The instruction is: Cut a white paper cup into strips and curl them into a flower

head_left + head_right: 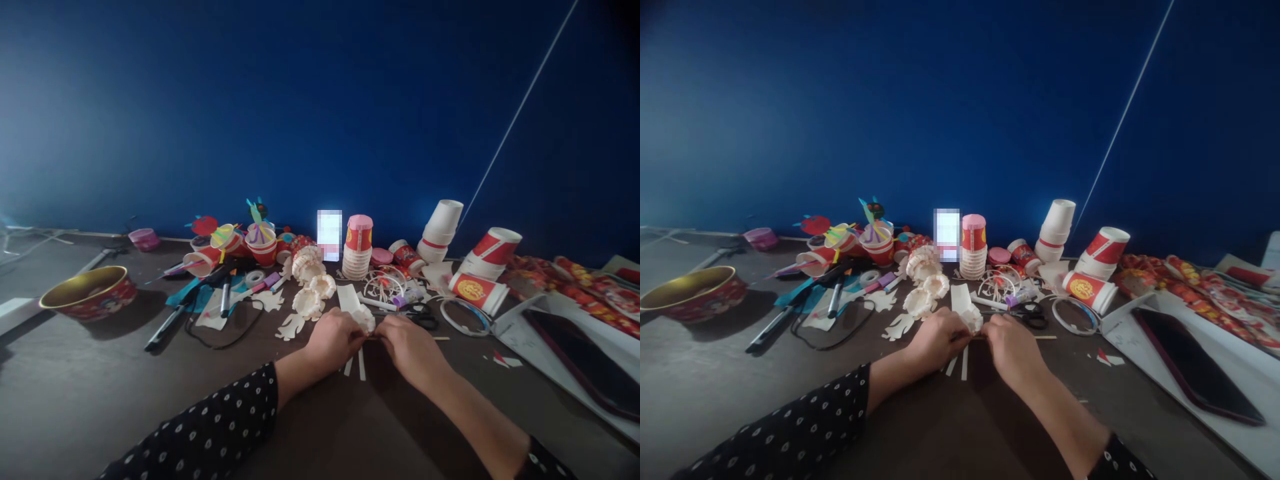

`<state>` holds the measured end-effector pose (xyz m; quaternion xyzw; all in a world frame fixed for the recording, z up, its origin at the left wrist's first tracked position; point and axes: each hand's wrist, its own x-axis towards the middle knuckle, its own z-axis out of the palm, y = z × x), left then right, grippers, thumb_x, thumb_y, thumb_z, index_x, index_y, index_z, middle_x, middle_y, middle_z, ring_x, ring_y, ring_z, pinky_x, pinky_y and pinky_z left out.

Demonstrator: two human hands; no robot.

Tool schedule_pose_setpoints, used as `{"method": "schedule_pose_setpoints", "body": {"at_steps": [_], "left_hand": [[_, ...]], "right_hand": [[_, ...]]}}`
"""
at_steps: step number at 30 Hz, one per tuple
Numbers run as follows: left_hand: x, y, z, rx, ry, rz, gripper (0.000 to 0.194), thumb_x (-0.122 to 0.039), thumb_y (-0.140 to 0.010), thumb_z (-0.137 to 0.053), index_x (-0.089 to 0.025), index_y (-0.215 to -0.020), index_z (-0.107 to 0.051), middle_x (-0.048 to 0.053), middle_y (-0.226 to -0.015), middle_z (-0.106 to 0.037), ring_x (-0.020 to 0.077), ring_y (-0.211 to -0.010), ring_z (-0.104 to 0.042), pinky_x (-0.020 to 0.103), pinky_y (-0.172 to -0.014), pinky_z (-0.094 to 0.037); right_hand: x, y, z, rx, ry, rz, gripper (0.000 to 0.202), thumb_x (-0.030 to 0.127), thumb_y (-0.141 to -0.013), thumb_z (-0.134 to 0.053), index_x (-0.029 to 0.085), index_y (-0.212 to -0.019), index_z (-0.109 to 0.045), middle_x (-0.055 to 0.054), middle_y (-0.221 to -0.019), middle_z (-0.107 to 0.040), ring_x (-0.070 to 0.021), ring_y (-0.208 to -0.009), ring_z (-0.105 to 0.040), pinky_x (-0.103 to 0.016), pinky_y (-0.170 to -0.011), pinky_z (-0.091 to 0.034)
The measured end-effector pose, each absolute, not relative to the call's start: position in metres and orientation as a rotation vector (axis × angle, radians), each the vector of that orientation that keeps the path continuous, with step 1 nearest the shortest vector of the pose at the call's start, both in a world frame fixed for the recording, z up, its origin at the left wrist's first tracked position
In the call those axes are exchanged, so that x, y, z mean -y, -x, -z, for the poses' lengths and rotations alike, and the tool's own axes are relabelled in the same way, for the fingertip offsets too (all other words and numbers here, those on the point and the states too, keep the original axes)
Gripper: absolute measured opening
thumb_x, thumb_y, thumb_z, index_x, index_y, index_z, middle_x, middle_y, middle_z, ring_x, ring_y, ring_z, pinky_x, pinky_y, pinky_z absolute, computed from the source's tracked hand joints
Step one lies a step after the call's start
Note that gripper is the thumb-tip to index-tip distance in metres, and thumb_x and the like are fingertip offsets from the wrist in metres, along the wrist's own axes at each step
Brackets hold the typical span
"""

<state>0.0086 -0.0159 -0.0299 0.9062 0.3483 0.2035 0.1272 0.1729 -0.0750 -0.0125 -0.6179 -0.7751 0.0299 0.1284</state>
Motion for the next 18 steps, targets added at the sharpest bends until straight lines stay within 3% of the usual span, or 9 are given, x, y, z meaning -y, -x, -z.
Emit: {"method": "schedule_pose_setpoints", "body": {"at_steps": [18], "left_hand": [[0.018, -0.009, 0.028, -1.039, -2.618, -0.571, 0.015, -0.022, -0.078, -0.060, -0.017, -0.067, -0.068, 0.003, -0.072, -0.066, 0.0180, -0.075, -0.055, 0.026, -0.068, -0.039]], "right_hand": [[0.073, -0.203, 0.002, 2.269, 2.072, 0.011, 0.026, 0.007, -0.080, -0.040, 0.019, -0.072, -0.061, -0.004, -0.078, -0.061, -0.0181, -0.078, -0.058, -0.027, -0.061, -0.034]]}}
